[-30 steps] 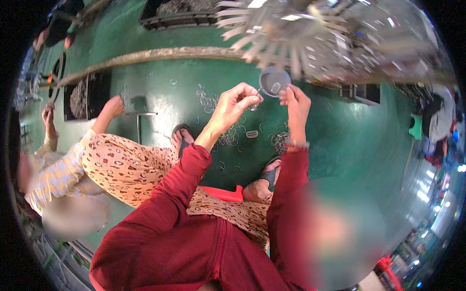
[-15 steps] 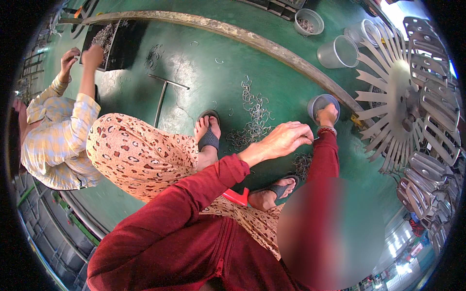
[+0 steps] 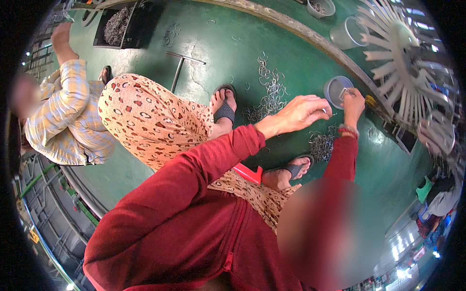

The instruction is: The person sits on the floor and repeatedly picks up small metal hooks from a pile, then attaches them to a vertical rack of metal hangers. The person continues this repetitive assembly process for the duration of the clip.

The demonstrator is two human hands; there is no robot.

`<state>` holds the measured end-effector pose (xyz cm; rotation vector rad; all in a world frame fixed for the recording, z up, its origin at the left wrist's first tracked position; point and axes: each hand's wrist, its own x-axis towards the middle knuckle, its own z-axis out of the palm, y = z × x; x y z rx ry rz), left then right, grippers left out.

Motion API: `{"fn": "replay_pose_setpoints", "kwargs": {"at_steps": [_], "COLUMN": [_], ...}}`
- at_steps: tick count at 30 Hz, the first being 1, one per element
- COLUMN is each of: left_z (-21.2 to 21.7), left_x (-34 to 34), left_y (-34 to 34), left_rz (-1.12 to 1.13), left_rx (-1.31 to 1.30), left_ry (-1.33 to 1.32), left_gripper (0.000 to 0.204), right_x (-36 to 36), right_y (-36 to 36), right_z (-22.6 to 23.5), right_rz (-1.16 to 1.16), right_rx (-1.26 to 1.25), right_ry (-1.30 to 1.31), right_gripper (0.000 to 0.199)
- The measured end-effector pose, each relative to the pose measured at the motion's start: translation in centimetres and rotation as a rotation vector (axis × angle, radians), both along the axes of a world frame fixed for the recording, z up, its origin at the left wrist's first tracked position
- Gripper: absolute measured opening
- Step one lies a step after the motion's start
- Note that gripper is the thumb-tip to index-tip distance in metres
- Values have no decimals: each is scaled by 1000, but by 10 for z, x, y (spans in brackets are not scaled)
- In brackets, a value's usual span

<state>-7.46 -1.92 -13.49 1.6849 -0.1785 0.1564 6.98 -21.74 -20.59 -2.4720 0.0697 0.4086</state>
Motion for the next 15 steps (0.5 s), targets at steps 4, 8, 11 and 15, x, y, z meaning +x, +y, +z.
{"fn": "replay_pose_setpoints", "kwargs": {"at_steps": [4, 8, 11, 15], "left_z": [7, 22, 32, 40], "left_x": [-1, -4, -8, -8], "left_y": [-5, -10, -12, -13], "left_rz": [-13, -51, -87, -86], "left_rx": [6, 67, 68, 75], "left_ry": [8, -8, 11, 8], "left_gripper": [11, 14, 14, 13], "right_x": [-59, -102, -117, -130], "right_y": [7, 19, 15, 26], "right_z": [67, 112, 123, 146], "right_rz": [-332, -317, -283, -276], "right_rx": [899, 1157, 1153, 1029], "right_ry": [291, 289, 158, 1], "right_gripper": [15, 13, 14, 18]}}
